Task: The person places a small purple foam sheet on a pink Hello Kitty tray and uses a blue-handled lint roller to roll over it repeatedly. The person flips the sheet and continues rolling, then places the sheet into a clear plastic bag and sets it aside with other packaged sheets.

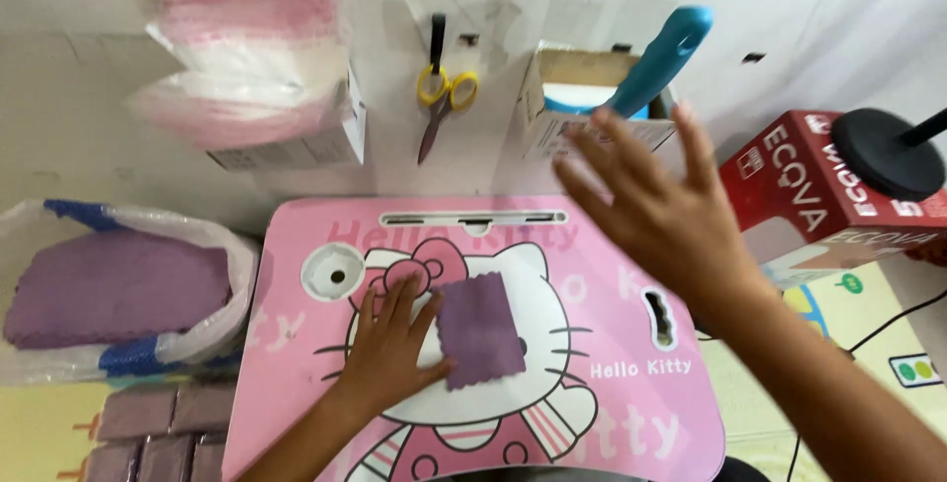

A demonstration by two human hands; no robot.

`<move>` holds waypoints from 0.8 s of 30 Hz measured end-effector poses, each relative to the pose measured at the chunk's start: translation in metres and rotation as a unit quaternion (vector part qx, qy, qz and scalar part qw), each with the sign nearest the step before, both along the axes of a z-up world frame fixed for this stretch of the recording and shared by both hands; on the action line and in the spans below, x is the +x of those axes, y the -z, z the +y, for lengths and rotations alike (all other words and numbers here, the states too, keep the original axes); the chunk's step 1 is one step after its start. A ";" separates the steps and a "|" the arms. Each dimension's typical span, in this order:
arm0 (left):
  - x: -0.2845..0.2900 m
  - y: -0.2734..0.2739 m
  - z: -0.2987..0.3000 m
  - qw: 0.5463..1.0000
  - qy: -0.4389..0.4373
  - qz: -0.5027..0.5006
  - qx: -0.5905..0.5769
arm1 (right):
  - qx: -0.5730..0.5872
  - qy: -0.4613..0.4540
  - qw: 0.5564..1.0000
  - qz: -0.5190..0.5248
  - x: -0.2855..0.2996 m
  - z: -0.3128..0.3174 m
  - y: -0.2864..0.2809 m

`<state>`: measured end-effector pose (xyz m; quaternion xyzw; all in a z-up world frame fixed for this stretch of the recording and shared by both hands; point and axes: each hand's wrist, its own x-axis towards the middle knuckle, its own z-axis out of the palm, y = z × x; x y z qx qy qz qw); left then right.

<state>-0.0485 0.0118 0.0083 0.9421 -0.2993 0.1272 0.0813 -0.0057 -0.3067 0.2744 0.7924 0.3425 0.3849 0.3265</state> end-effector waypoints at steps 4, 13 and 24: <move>0.003 0.002 0.003 1.000 -0.006 -0.027 0.007 | -0.080 0.047 0.993 -0.070 0.014 0.000 -0.047; 0.005 0.008 0.004 1.000 0.001 -0.023 -0.020 | -0.214 0.118 0.970 -0.017 0.042 0.004 -0.092; 0.008 0.008 0.002 1.000 0.008 0.019 -0.015 | -0.188 0.179 0.958 -0.123 0.000 -0.020 -0.143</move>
